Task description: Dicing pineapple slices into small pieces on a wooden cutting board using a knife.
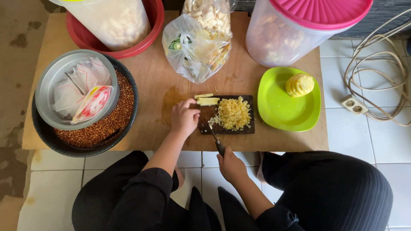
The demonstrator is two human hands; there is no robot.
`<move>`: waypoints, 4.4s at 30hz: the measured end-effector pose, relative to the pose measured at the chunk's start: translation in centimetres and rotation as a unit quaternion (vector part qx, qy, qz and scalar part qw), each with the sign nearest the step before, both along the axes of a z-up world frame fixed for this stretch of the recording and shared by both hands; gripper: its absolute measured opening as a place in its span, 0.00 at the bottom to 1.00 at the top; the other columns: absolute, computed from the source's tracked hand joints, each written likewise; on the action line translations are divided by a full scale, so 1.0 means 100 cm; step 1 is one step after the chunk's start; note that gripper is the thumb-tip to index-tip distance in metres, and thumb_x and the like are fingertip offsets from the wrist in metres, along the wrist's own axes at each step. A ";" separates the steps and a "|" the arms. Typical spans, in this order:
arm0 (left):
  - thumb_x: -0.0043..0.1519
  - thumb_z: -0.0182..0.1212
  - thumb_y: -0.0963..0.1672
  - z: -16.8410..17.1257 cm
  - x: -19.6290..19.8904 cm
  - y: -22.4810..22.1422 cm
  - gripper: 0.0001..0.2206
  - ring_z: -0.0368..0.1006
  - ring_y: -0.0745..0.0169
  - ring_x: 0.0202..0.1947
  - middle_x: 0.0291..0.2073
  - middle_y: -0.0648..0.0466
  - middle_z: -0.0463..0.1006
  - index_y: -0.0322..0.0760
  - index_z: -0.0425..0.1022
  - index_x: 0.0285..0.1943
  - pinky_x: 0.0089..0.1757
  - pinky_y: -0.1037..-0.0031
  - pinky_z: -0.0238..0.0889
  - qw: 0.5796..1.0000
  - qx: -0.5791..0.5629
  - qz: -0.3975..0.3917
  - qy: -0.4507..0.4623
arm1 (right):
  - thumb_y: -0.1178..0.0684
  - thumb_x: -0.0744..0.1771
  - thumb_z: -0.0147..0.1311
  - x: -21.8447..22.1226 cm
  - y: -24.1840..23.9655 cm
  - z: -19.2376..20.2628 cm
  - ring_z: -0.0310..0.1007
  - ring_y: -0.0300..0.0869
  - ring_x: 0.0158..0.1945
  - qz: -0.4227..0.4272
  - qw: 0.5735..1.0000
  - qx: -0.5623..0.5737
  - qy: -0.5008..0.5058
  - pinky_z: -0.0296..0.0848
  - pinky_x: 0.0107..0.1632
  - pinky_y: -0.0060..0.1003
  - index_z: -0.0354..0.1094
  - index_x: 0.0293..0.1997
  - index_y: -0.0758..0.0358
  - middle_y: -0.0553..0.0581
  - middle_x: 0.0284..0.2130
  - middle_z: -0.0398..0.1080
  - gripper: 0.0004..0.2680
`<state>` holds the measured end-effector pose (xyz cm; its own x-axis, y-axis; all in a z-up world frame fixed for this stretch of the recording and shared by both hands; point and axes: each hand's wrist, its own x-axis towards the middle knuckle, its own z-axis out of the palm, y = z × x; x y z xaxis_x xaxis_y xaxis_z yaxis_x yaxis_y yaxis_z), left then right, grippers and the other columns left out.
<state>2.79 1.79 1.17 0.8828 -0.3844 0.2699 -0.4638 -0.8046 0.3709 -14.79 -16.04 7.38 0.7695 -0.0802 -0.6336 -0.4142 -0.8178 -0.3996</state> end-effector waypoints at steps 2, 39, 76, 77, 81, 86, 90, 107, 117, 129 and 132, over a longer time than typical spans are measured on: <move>0.50 0.70 0.43 -0.010 0.005 0.011 0.06 0.71 0.53 0.53 0.50 0.61 0.74 0.52 0.85 0.33 0.46 0.62 0.64 0.999 0.011 0.042 0.003 | 0.39 0.71 0.34 -0.006 0.001 -0.011 0.79 0.62 0.44 0.049 0.999 -0.021 -0.011 0.77 0.47 0.55 0.55 0.49 0.61 0.68 0.39 0.74 0.14; 0.53 0.68 0.41 0.019 -0.021 -0.013 0.13 0.65 0.57 0.58 0.55 0.58 0.69 0.47 0.81 0.47 0.48 0.64 0.61 0.993 0.054 -0.108 0.008 | 0.39 0.69 0.43 0.001 -0.022 -0.078 0.81 0.51 0.29 -0.001 0.961 -0.219 -0.170 0.80 0.35 0.42 0.57 0.49 0.64 0.56 0.26 0.75 0.16; 0.59 0.58 0.37 0.037 -0.024 -0.056 0.43 0.50 0.50 0.63 0.71 0.51 0.48 0.72 0.44 0.79 0.51 0.60 0.55 0.956 0.190 -0.223 -0.030 | 0.36 0.65 0.54 -0.019 -0.061 -0.027 0.79 0.48 0.26 -0.066 0.952 -0.239 -0.178 0.80 0.32 0.41 0.55 0.48 0.54 0.49 0.29 0.71 0.17; 0.59 0.59 0.37 0.038 -0.024 -0.056 0.43 0.49 0.50 0.63 0.71 0.51 0.48 0.71 0.45 0.79 0.51 0.60 0.55 0.956 0.191 -0.222 -0.022 | 0.36 0.65 0.53 -0.020 -0.062 -0.026 0.79 0.49 0.27 -0.064 0.957 -0.234 -0.161 0.80 0.33 0.42 0.54 0.48 0.54 0.50 0.30 0.72 0.17; 0.59 0.60 0.37 0.024 -0.019 -0.057 0.42 0.49 0.50 0.64 0.72 0.51 0.47 0.71 0.46 0.79 0.52 0.60 0.54 0.958 0.195 -0.212 -0.007 | 0.36 0.65 0.53 -0.023 -0.065 -0.014 0.80 0.47 0.28 -0.028 0.963 -0.243 -0.114 0.80 0.33 0.40 0.53 0.48 0.53 0.50 0.30 0.72 0.17; 0.54 0.52 0.31 0.017 -0.006 -0.058 0.39 0.60 0.43 0.63 0.69 0.52 0.58 0.65 0.63 0.72 0.58 0.41 0.55 0.969 0.086 -0.233 -0.015 | 0.39 0.68 0.52 -0.020 -0.066 0.012 0.79 0.56 0.37 -0.023 0.988 -0.153 0.019 0.74 0.34 0.51 0.51 0.47 0.56 0.54 0.38 0.72 0.15; 0.55 0.65 0.39 0.024 0.012 -0.049 0.28 0.60 0.43 0.65 0.70 0.54 0.59 0.58 0.70 0.66 0.63 0.38 0.51 0.991 0.049 -0.121 -0.039 | 0.39 0.68 0.49 -0.008 -0.054 0.023 0.78 0.60 0.44 -0.025 0.994 -0.094 0.048 0.73 0.40 0.56 0.51 0.49 0.57 0.59 0.41 0.72 0.15; 0.53 0.68 0.40 -0.003 0.030 -0.030 0.07 0.65 0.48 0.63 0.60 0.56 0.68 0.47 0.77 0.37 0.55 0.54 0.50 0.991 0.096 -0.018 -0.091 | 0.38 0.70 0.42 0.006 -0.019 -0.002 0.74 0.64 0.43 -0.026 0.995 0.008 0.100 0.68 0.40 0.58 0.53 0.48 0.57 0.61 0.47 0.69 0.14; 0.49 0.70 0.44 -0.008 0.032 -0.033 0.10 0.67 0.45 0.62 0.59 0.57 0.68 0.48 0.75 0.37 0.54 0.54 0.50 0.990 0.105 -0.034 -0.082 | 0.37 0.70 0.41 0.009 -0.024 -0.005 0.73 0.65 0.42 -0.039 0.996 -0.003 0.084 0.68 0.41 0.59 0.52 0.46 0.58 0.61 0.44 0.70 0.14; 0.56 0.62 0.40 -0.011 0.032 -0.036 0.05 0.63 0.54 0.61 0.60 0.57 0.72 0.38 0.84 0.33 0.53 0.55 0.57 0.957 0.169 -0.149 -0.185 | 0.38 0.71 0.36 0.013 -0.036 0.014 0.74 0.66 0.46 -0.050 0.991 -0.009 0.126 0.67 0.45 0.61 0.52 0.46 0.57 0.62 0.43 0.74 0.13; 0.56 0.62 0.40 -0.002 0.029 -0.033 0.05 0.62 0.54 0.62 0.59 0.57 0.71 0.36 0.84 0.32 0.54 0.55 0.55 0.963 0.167 -0.158 -0.144 | 0.38 0.71 0.36 0.016 -0.045 0.018 0.73 0.66 0.48 -0.052 0.990 -0.014 0.133 0.67 0.47 0.62 0.52 0.47 0.57 0.64 0.45 0.73 0.13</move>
<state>5.66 -1.55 0.99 0.6146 -0.7293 0.3006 -0.7500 -0.6584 -0.0640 -13.20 -20.56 9.16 0.5627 -0.1703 -0.8089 -0.5844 -0.7740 -0.2436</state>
